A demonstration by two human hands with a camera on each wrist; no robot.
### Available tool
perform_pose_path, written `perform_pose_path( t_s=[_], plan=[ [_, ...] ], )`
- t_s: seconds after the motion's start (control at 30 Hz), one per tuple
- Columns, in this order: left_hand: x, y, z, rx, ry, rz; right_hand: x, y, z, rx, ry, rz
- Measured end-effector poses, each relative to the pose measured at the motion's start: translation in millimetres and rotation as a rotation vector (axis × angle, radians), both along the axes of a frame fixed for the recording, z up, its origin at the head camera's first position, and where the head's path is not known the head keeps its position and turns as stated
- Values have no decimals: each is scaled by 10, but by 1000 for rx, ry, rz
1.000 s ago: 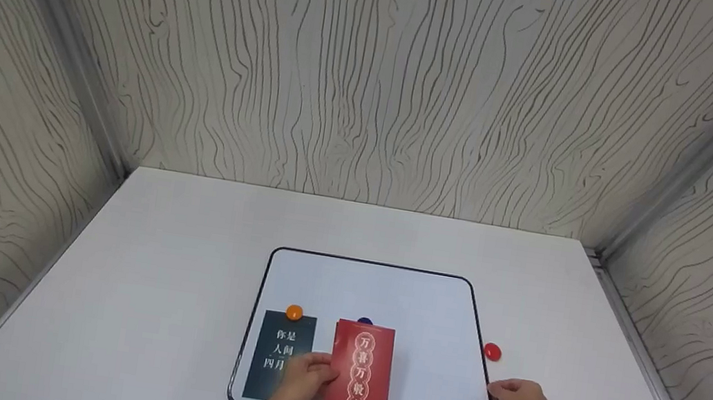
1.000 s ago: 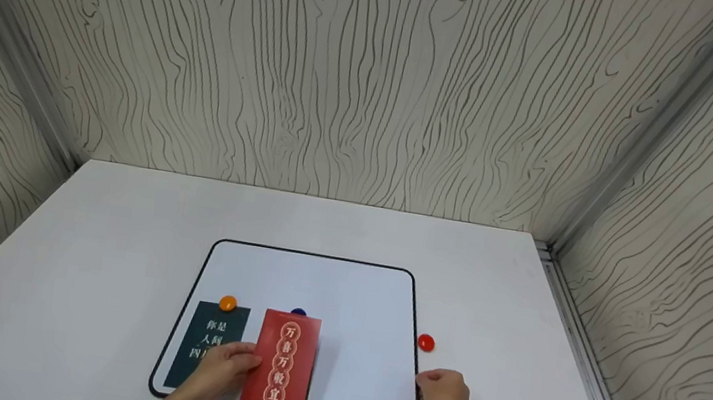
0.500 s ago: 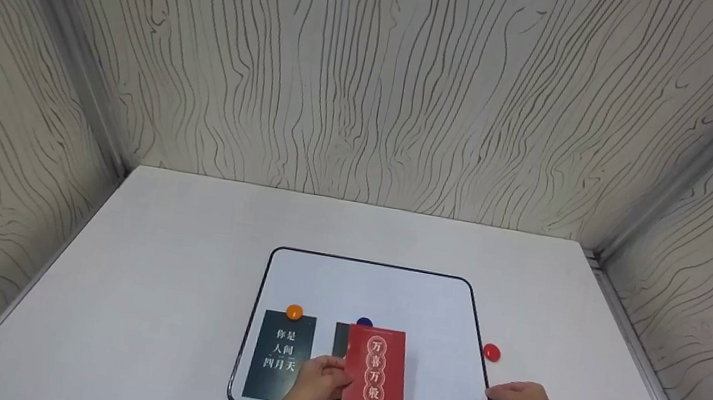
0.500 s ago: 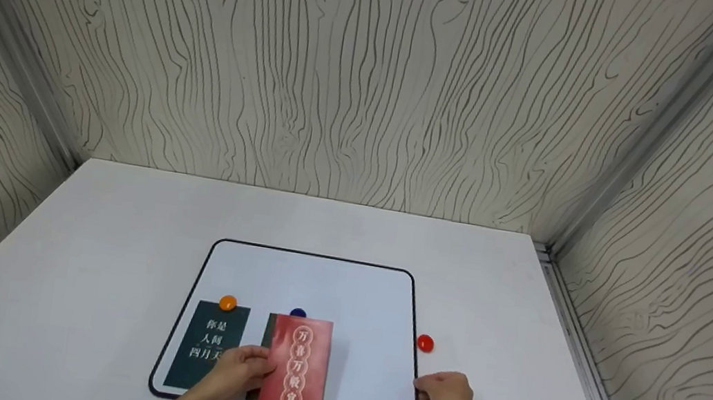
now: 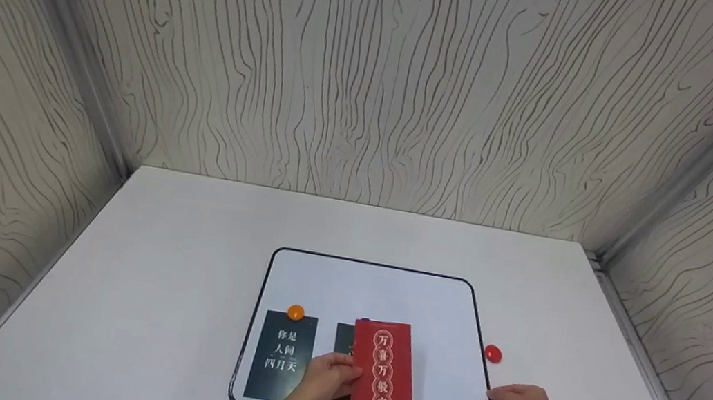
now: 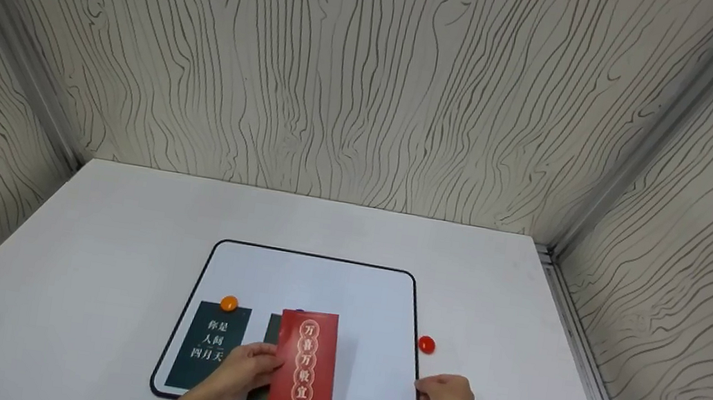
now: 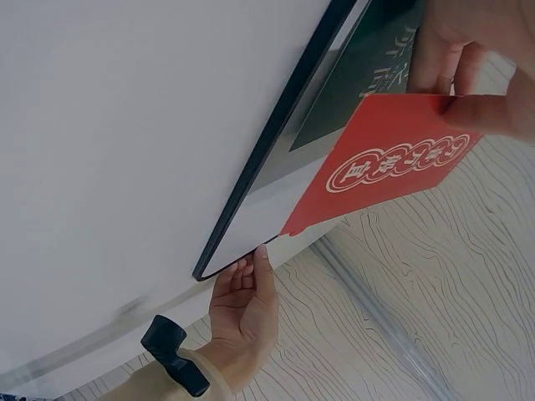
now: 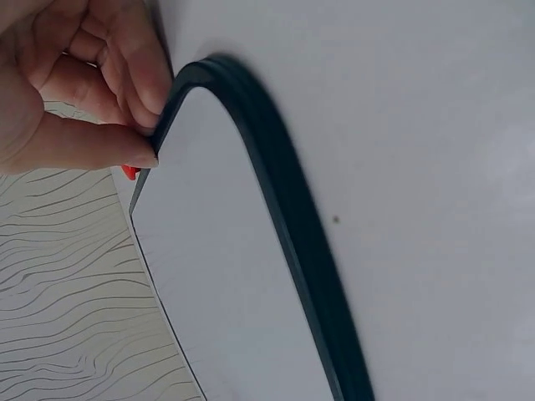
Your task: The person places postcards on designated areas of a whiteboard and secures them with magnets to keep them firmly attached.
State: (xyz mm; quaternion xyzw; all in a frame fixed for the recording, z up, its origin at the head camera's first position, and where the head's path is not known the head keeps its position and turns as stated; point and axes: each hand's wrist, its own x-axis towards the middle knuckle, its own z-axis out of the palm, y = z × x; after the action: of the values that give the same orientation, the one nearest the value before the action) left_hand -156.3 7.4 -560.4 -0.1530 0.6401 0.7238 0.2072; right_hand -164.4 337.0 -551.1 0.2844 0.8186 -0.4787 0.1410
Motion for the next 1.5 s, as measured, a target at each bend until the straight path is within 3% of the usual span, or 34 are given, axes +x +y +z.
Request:
perform_pose_path(
  t_s=[0.37, 0.53, 0.9, 1.27, 1.5],
  plan=[
    [-33, 62, 46, 35, 8, -50, 11, 2, 3, -2, 5, 1],
    [-45, 108, 58, -17, 23, -76, 6, 5, -10, 3, 10, 3],
    [-67, 223, 53, -87, 41, -75, 4, -20, -1, 19, 16, 8],
    [-83, 286, 64, -85, 47, -92, -5, 4, -16, 17, 1, -1],
    [-85, 327, 48, -73, 86, -80, -6, -4, -15, 7, 0, -12]
  ],
)
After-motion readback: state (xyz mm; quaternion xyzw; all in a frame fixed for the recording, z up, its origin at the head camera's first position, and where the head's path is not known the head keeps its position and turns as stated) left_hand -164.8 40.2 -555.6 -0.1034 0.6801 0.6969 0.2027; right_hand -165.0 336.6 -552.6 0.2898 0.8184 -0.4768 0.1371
